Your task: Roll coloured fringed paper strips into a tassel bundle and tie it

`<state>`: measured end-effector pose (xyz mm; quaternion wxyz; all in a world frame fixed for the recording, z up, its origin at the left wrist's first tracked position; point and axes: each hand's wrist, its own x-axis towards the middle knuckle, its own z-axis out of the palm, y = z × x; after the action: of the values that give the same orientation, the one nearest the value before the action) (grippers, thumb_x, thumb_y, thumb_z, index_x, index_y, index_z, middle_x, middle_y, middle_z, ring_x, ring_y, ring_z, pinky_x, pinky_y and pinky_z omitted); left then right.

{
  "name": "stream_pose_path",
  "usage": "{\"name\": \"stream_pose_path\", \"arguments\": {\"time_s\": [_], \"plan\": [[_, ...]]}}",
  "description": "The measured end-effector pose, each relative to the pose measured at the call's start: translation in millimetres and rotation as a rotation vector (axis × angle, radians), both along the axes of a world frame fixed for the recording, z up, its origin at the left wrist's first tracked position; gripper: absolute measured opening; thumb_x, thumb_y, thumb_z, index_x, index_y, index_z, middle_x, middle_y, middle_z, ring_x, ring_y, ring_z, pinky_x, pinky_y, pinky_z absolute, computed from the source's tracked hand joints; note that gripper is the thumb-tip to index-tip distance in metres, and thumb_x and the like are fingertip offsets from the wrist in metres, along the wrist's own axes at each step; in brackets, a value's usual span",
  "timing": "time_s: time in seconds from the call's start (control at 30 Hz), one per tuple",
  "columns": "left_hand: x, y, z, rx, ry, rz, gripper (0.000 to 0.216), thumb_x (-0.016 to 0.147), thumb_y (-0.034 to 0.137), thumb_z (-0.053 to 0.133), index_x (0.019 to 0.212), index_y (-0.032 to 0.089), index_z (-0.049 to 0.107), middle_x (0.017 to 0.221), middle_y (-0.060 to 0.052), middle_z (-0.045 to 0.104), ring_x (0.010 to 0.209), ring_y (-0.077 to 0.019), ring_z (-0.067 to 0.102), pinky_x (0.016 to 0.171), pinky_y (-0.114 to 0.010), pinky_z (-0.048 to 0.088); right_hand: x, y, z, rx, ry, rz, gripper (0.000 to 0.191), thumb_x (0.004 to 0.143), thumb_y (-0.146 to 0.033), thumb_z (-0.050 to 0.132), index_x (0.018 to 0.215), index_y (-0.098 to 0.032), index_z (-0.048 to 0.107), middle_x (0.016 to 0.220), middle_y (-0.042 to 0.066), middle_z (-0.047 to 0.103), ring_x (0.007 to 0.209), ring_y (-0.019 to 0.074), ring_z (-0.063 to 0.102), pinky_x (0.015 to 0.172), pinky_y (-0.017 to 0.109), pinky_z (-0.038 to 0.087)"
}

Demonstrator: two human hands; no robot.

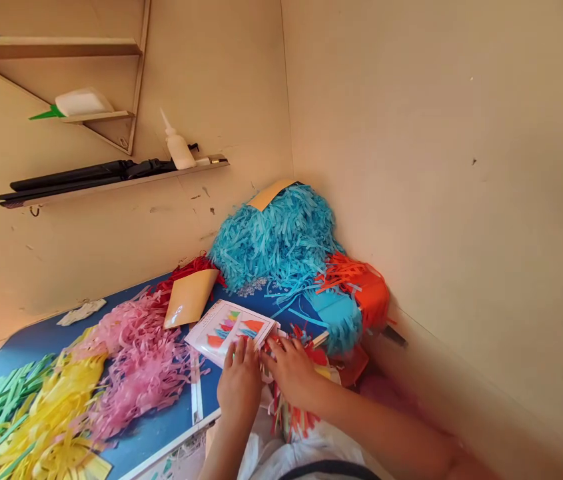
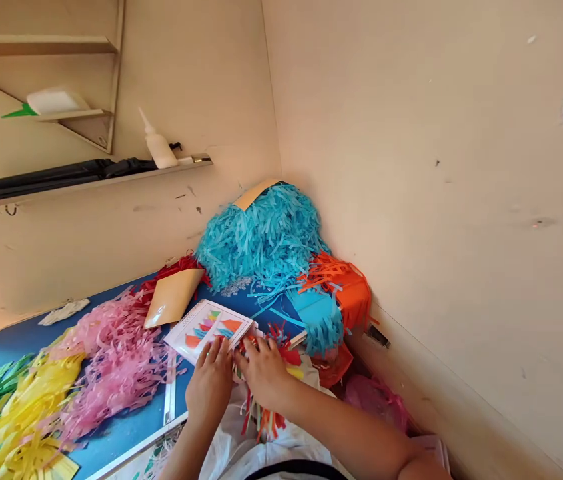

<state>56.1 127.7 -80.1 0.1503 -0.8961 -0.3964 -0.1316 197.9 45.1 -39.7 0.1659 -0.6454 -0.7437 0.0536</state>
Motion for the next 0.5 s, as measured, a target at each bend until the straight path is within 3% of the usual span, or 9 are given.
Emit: {"name": "stream_pose_path", "arguments": {"time_s": [0.1, 0.2, 0.3, 0.37, 0.43, 0.5], "plan": [[0.4, -3.6, -4.4, -0.009, 0.011, -0.006, 0.049, 0.088, 0.005, 0.035, 0.124, 0.011, 0.067, 0.134, -0.015, 0.064, 0.133, -0.0292, 0.052, 0.112, -0.051, 0.042, 16.2, -22.4, -15.6, 0.116, 0.098, -0.017, 0.073, 0.082, -0.043, 0.07, 0.146, -0.021, 0.042, 0.158, 0.014, 0.031, 0.142, 0.0385, 0.03, 0.114, 0.063, 0.024], [4.2, -6.3, -5.2, -0.013, 0.013, -0.005, 0.046, 0.09, 0.007, 0.035, 0.122, 0.009, 0.068, 0.134, -0.016, 0.064, 0.133, -0.0312, 0.052, 0.112, -0.052, 0.041, 29.2, -35.1, -28.9, 0.229, 0.103, 0.015, 0.054, 0.089, -0.04, 0.062, 0.141, -0.031, 0.049, 0.161, 0.005, 0.028, 0.146, 0.0388, 0.02, 0.115, 0.068, 0.011], [9.9, -7.6, -3.2, -0.013, 0.011, -0.004, 0.044, 0.091, 0.011, 0.038, 0.125, 0.007, 0.066, 0.135, -0.018, 0.063, 0.133, -0.0325, 0.052, 0.112, -0.053, 0.041, 31.1, -22.3, -36.2, 0.143, 0.109, 0.076, 0.045, 0.094, -0.026, 0.054, 0.139, -0.029, 0.052, 0.153, 0.005, 0.042, 0.136, 0.0322, 0.04, 0.113, 0.052, 0.032], [13.3, -8.5, -0.9, -0.014, 0.016, -0.015, 0.043, 0.092, 0.013, 0.039, 0.125, 0.008, 0.066, 0.133, -0.017, 0.064, 0.132, -0.032, 0.053, 0.112, -0.052, 0.041, 26.9, -5.3, -36.2, 0.077, 0.133, -0.03, 0.041, 0.097, -0.017, 0.044, 0.136, -0.02, 0.055, 0.141, 0.012, 0.054, 0.12, 0.0289, 0.056, 0.102, 0.044, 0.045], [14.9, -9.9, 1.9, -0.014, 0.022, -0.025, 0.043, 0.092, 0.012, 0.039, 0.126, 0.01, 0.066, 0.133, -0.016, 0.065, 0.132, -0.0302, 0.053, 0.113, -0.05, 0.041, 20.2, 8.7, -33.2, 0.058, 0.15, -0.126, 0.041, 0.098, -0.012, 0.035, 0.133, -0.014, 0.056, 0.132, 0.017, 0.059, 0.11, 0.0287, 0.061, 0.095, 0.044, 0.049], [14.4, -11.7, 4.7, -0.011, 0.023, -0.022, 0.045, 0.092, 0.01, 0.037, 0.13, 0.01, 0.062, 0.136, -0.016, 0.062, 0.133, -0.029, 0.052, 0.113, -0.048, 0.041, 13.8, 15.0, -29.8, 0.066, 0.159, -0.107, 0.04, 0.097, -0.016, 0.039, 0.134, -0.014, 0.055, 0.134, 0.017, 0.057, 0.115, 0.0293, 0.058, 0.098, 0.045, 0.047]]}}
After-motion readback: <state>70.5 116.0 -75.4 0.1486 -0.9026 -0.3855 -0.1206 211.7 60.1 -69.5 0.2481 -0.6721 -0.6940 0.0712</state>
